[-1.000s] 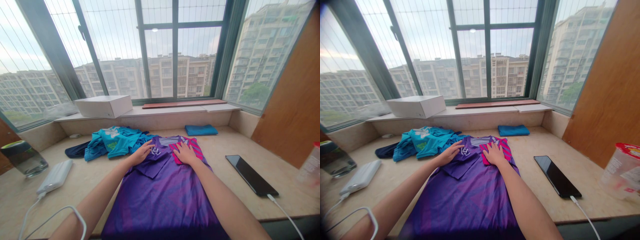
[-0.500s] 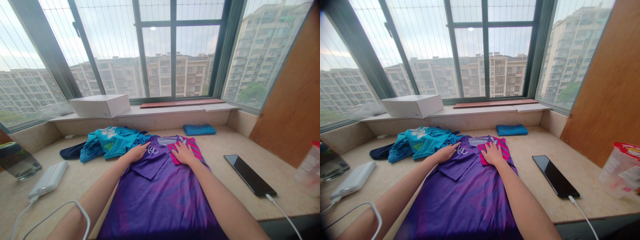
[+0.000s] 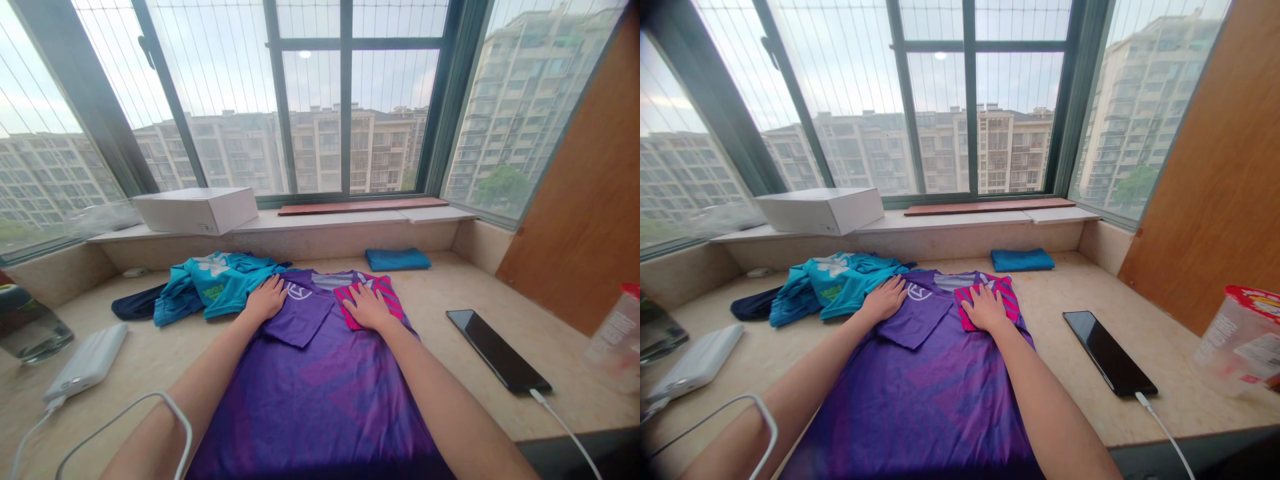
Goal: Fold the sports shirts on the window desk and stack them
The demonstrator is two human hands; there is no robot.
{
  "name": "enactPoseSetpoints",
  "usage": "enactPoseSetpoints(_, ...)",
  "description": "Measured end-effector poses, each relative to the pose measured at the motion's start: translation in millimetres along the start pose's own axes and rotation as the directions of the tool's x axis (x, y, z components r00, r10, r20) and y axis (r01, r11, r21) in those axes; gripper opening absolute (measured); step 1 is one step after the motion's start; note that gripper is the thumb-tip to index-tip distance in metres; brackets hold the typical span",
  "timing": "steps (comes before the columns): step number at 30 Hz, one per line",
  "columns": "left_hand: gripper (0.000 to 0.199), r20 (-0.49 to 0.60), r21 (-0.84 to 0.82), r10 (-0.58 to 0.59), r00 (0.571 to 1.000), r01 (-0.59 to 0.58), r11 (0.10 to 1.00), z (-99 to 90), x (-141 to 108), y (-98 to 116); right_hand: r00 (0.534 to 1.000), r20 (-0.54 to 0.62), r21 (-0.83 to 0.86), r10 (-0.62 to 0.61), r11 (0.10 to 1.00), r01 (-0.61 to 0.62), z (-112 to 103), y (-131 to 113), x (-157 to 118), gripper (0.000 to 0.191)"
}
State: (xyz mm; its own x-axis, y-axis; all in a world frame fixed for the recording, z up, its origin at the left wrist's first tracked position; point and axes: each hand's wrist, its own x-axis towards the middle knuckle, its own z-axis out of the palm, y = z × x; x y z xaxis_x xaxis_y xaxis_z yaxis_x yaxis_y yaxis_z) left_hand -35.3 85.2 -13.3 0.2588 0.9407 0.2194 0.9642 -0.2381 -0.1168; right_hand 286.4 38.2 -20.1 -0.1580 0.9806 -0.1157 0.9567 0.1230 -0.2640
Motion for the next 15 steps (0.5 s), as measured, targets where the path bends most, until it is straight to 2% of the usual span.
enactPoseSetpoints(4, 0.055, -0.067, 0.008, -0.056, 0.996, 0.057, 0.998, -0.8, 2.6, 13.8, 1.000, 0.010, -0.011, 0.001, 1.000, -0.001, -1.3, -0.8, -0.3, 0.078)
enactPoseSetpoints(6, 0.056, -0.077, -0.002, -0.006, 0.997, 0.006, 1.000, -2.6, 2.9, 22.3, 1.000, 0.014, -0.014, -0.004, 1.000, 0.004, -1.3, -0.8, 0.2, 0.079)
enactPoseSetpoints(8, 0.059, -0.007, -0.054, 0.077, 0.997, -0.078, 0.996, -2.8, 2.9, 28.7, 1.000, 0.016, -0.012, -0.006, 1.000, 0.006, -0.8, -0.3, 0.7, 0.078)
enactPoseSetpoints(10, 0.063, 0.104, -0.118, 0.117, 0.988, -0.104, 0.988, -0.4, 3.0, 31.4, 1.000, 0.018, -0.012, -0.011, 1.000, 0.011, -0.1, 0.5, 0.8, 0.078)
enactPoseSetpoints(12, 0.065, 0.175, -0.144, 0.091, 0.980, -0.066, 0.987, 3.7, 3.5, 30.8, 0.999, 0.022, -0.015, -0.031, 0.999, 0.031, 0.7, 1.4, -0.1, 0.079)
enactPoseSetpoints(15, 0.064, 0.176, -0.141, 0.052, 0.983, -0.027, 0.990, 7.8, 4.6, 28.6, 0.996, 0.032, -0.022, -0.084, 0.996, 0.084, 1.6, 2.6, -2.8, 0.081)
